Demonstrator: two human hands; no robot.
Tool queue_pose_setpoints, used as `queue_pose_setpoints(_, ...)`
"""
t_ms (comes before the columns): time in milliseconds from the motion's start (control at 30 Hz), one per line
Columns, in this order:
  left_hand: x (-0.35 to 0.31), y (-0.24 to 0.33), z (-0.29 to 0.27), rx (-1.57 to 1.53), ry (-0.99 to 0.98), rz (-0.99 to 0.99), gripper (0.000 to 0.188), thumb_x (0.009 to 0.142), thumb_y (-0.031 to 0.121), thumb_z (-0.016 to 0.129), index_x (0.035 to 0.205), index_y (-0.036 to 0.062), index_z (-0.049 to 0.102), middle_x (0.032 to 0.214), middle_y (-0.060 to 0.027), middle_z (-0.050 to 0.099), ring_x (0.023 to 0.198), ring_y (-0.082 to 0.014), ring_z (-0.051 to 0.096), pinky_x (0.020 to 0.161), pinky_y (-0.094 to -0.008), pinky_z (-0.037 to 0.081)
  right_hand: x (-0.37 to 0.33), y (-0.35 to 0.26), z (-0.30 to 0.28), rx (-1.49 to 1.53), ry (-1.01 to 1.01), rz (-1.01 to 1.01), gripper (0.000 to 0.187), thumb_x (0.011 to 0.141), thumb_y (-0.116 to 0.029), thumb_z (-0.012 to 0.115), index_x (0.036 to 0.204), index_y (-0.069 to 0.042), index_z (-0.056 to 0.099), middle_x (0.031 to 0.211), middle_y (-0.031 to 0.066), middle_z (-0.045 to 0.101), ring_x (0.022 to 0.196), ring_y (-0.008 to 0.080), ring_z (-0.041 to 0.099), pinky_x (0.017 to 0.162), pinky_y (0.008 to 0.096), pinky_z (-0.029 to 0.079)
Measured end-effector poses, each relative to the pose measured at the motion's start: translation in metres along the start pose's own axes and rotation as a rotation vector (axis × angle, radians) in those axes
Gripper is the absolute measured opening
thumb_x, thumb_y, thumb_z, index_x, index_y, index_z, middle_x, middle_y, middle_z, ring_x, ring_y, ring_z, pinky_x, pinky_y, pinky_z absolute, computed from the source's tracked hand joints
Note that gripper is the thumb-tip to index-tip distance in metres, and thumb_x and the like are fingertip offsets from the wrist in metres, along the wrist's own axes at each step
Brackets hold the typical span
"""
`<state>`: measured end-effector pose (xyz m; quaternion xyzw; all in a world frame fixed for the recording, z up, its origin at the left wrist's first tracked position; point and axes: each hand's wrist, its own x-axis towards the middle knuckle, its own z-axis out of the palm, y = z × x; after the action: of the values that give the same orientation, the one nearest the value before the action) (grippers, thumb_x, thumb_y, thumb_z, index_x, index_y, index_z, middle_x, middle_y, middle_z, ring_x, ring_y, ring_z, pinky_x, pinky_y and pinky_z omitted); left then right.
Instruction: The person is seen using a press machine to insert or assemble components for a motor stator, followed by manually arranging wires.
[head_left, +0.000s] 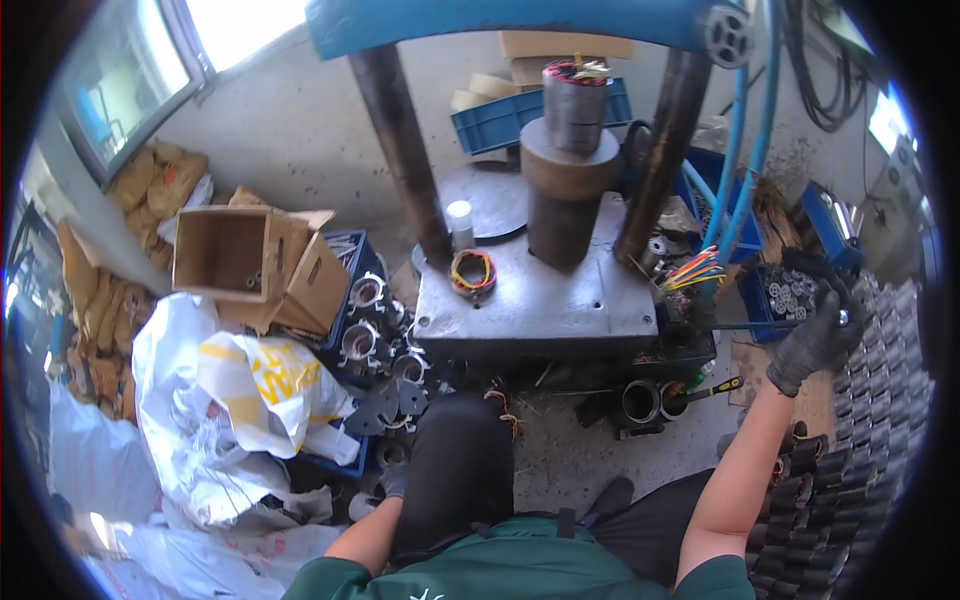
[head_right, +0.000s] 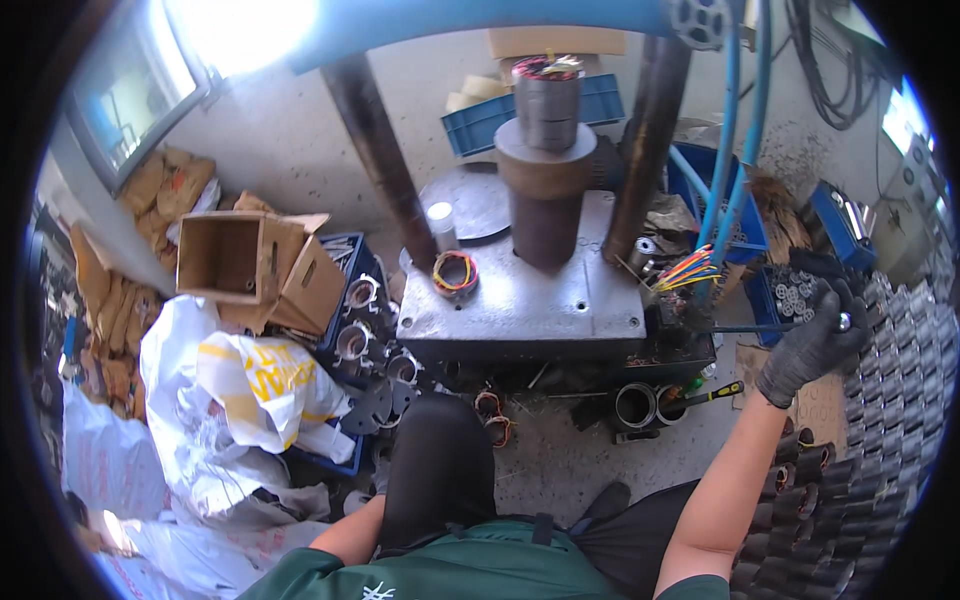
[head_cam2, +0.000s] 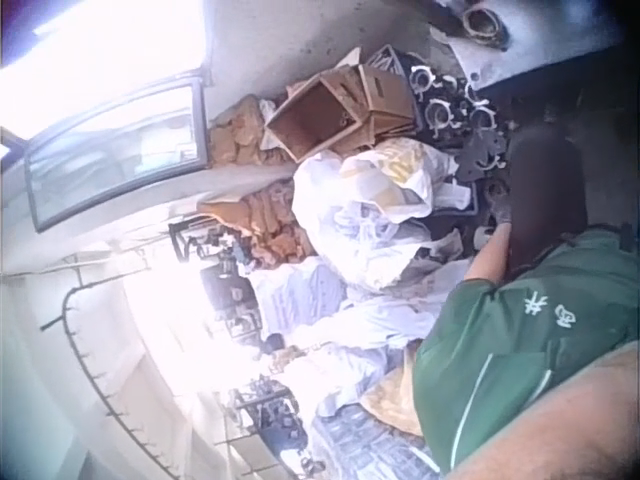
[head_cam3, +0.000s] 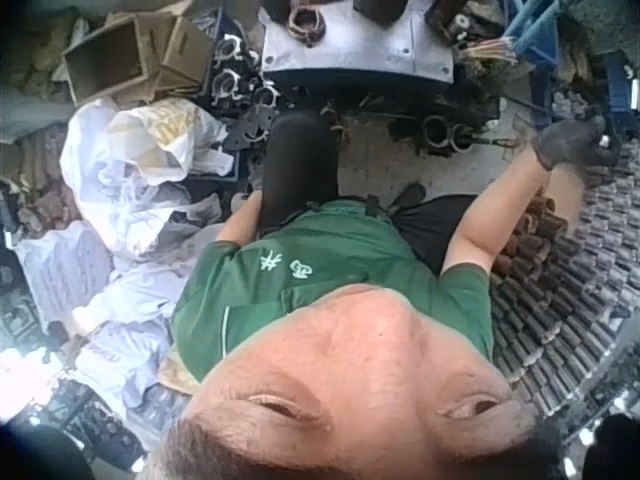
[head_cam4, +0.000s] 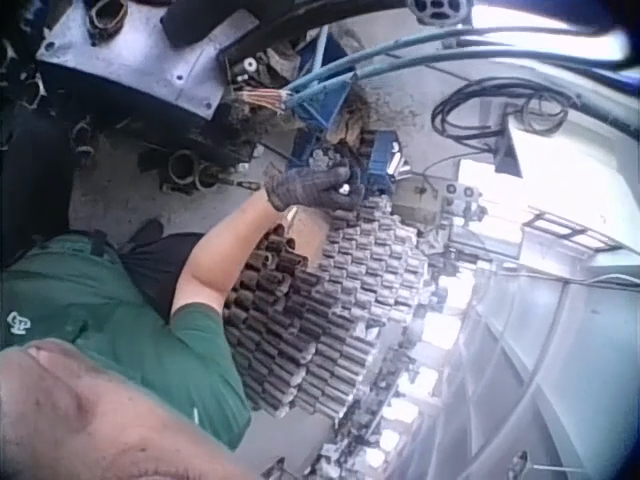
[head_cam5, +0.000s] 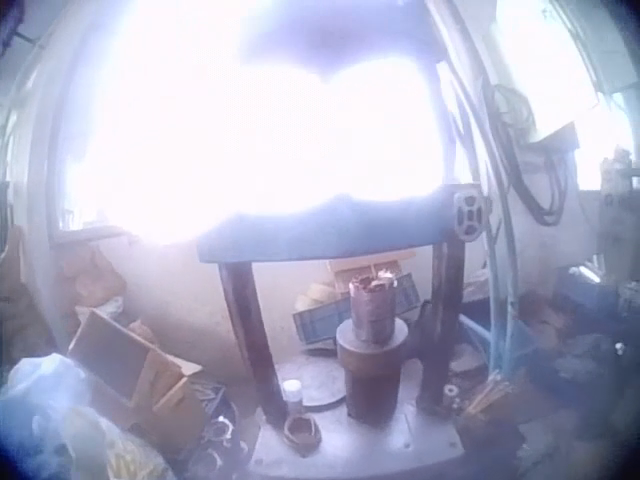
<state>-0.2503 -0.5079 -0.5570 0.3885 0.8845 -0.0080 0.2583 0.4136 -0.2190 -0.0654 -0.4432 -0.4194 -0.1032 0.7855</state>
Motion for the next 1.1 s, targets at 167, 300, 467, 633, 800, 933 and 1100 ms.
queue_pose_setpoints(167,-0.013,0.038,-0.110,-0.361,0.082,0.231,0.069,0.082,0.040,0.085,0.141,0.0133,0.061,0.147,-0.0220,0.058,0.126,-0.0396,0.066,0.099,-0.0513,0.058,-0.012,-0.009,0.002,0.102,0.125,0.049,0.029,0.101,-0.006,0.066,0.125,0.009,0.059,0.119,0.0182,0.069,0.098,0.0246,0.073,0.089,0.0350,0.065)
queue_pose_setpoints(300,-0.054,0.093,-0.238,-1.117,0.141,0.469,0.088,0.073,0.027,0.092,0.148,0.0120,0.050,0.147,-0.0131,0.057,0.131,-0.0301,0.061,0.106,-0.0447,0.055,-0.016,-0.013,0.006,0.195,0.130,0.059,0.030,0.102,-0.007,0.066,0.128,0.006,0.058,0.118,0.0149,0.066,0.101,0.0228,0.069,0.095,0.0356,0.063)
queue_pose_setpoints(467,-0.057,0.180,-0.360,-1.569,0.228,0.951,0.080,0.083,0.028,0.087,0.153,0.0147,0.051,0.147,-0.0122,0.062,0.138,-0.0322,0.059,0.120,-0.0501,0.046,-0.023,-0.015,0.009,0.230,0.197,-0.002,0.030,0.103,-0.007,0.065,0.129,0.005,0.059,0.120,0.0139,0.065,0.105,0.0236,0.069,0.099,0.0368,0.062)
queue_pose_setpoints(633,-0.048,0.295,-0.386,-1.777,-0.153,0.878,0.073,0.095,0.039,0.079,0.155,0.0112,0.050,0.149,-0.0131,0.061,0.142,-0.0332,0.057,0.126,-0.0531,0.040,-0.026,-0.012,0.007,0.252,0.150,0.045,0.030,0.107,-0.008,0.064,0.133,0.002,0.055,0.125,0.0150,0.063,0.112,0.0219,0.065,0.102,0.0376,0.059)
queue_pose_setpoints(800,-0.096,0.413,-0.398,-1.913,-0.585,1.113,0.078,0.092,0.039,0.084,0.154,0.0087,0.047,0.145,-0.0135,0.060,0.140,-0.0385,0.057,0.122,-0.0584,0.045,-0.030,-0.012,0.009,0.239,0.161,0.075,0.033,0.107,-0.006,0.062,0.138,0.002,0.053,0.126,0.0152,0.064,0.110,0.0217,0.065,0.104,0.0387,0.057)
queue_pose_setpoints(933,-0.093,0.486,-0.467,-2.029,-0.586,1.243,0.055,0.094,0.004,0.078,0.140,0.0010,0.048,0.139,-0.0162,0.061,0.129,-0.0301,0.063,0.112,-0.0484,0.053,-0.033,-0.015,0.010,0.240,0.178,0.105,0.034,0.107,-0.005,0.060,0.140,0.003,0.052,0.127,0.0157,0.064,0.110,0.0219,0.065,0.104,0.0394,0.056)
queue_pose_setpoints(1100,-0.048,0.585,-0.535,-1.379,0.542,1.169,0.078,0.088,0.020,0.090,0.150,0.0007,0.047,0.141,-0.0160,0.063,0.133,-0.0275,0.062,0.110,-0.0403,0.050,-0.032,-0.020,0.011,0.268,0.178,0.139,0.033,0.107,-0.006,0.059,0.137,0.003,0.053,0.125,0.0149,0.063,0.109,0.0223,0.065,0.104,0.0391,0.056)
